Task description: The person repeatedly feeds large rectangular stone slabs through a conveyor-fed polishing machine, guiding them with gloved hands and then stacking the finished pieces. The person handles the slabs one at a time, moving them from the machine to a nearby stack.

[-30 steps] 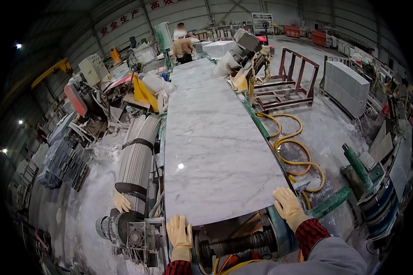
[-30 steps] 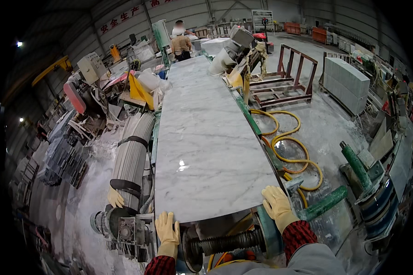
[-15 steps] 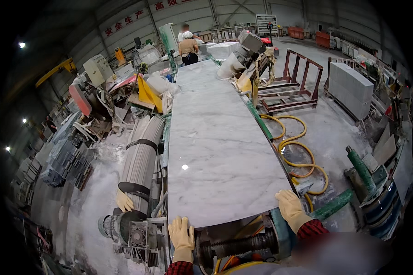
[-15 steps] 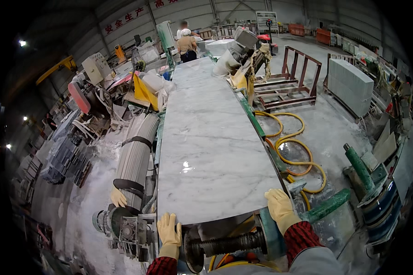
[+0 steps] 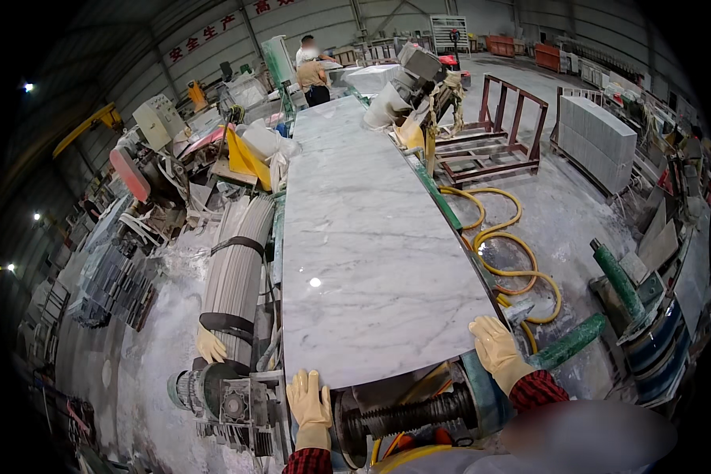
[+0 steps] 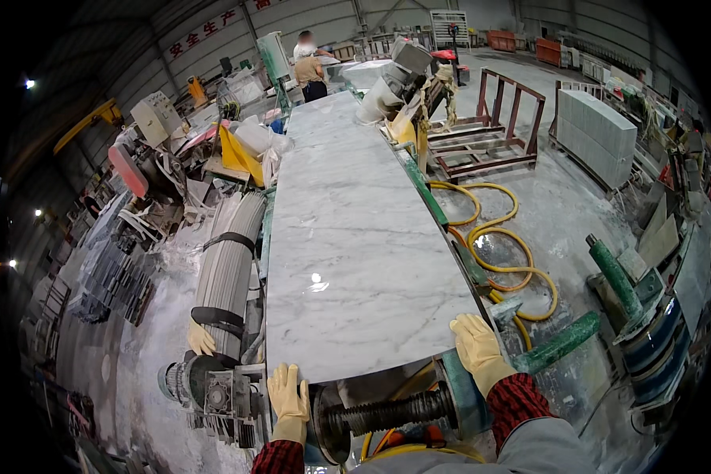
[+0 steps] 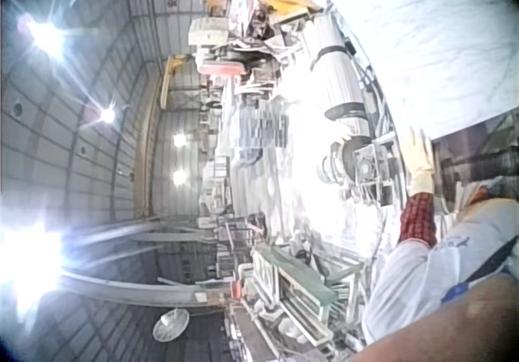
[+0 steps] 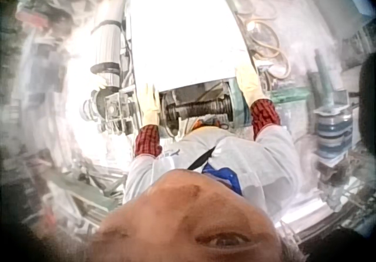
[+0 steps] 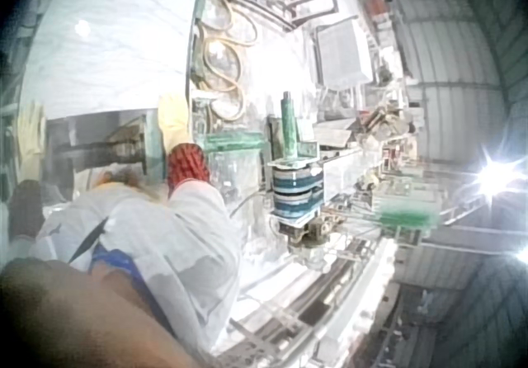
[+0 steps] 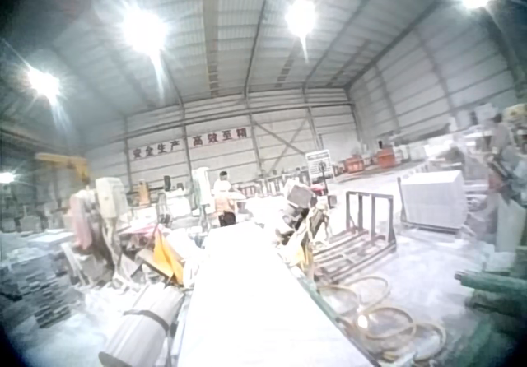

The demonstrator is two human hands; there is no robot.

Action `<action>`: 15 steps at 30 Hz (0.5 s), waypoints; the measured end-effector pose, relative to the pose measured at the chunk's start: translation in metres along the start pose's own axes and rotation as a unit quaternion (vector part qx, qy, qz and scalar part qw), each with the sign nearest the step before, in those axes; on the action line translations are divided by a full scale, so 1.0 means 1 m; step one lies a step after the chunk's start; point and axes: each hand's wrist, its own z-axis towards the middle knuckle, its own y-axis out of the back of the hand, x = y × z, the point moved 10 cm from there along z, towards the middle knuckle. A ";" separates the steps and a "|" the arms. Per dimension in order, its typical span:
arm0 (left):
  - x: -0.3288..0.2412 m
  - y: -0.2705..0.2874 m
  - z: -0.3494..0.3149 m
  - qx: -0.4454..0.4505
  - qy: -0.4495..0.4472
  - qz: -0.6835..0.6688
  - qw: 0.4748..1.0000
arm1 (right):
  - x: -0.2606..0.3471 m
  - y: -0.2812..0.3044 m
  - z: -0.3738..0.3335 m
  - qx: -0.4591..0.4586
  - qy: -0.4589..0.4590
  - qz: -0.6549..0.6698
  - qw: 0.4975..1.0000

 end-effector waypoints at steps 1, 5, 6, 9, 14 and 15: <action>0.002 0.000 0.001 0.008 0.005 -0.004 1.000 | 0.000 0.000 0.001 0.009 -0.004 0.008 1.000; 0.003 0.000 -0.002 -0.011 -0.003 0.006 1.000 | 0.006 0.003 0.004 0.004 0.008 0.004 1.000; 0.002 0.001 -0.001 -0.008 -0.002 0.002 1.000 | 0.003 0.001 0.003 0.018 -0.004 0.012 1.000; 0.002 0.002 -0.004 -0.006 0.000 -0.002 1.000 | 0.000 -0.004 -0.001 0.042 -0.023 0.023 0.999; 0.003 0.004 -0.005 0.002 0.001 -0.012 1.000 | 0.016 0.009 0.008 0.013 0.003 -0.022 1.000; 0.005 0.001 -0.007 -0.003 0.002 -0.005 1.000 | 0.016 0.007 0.007 0.014 0.005 -0.023 1.000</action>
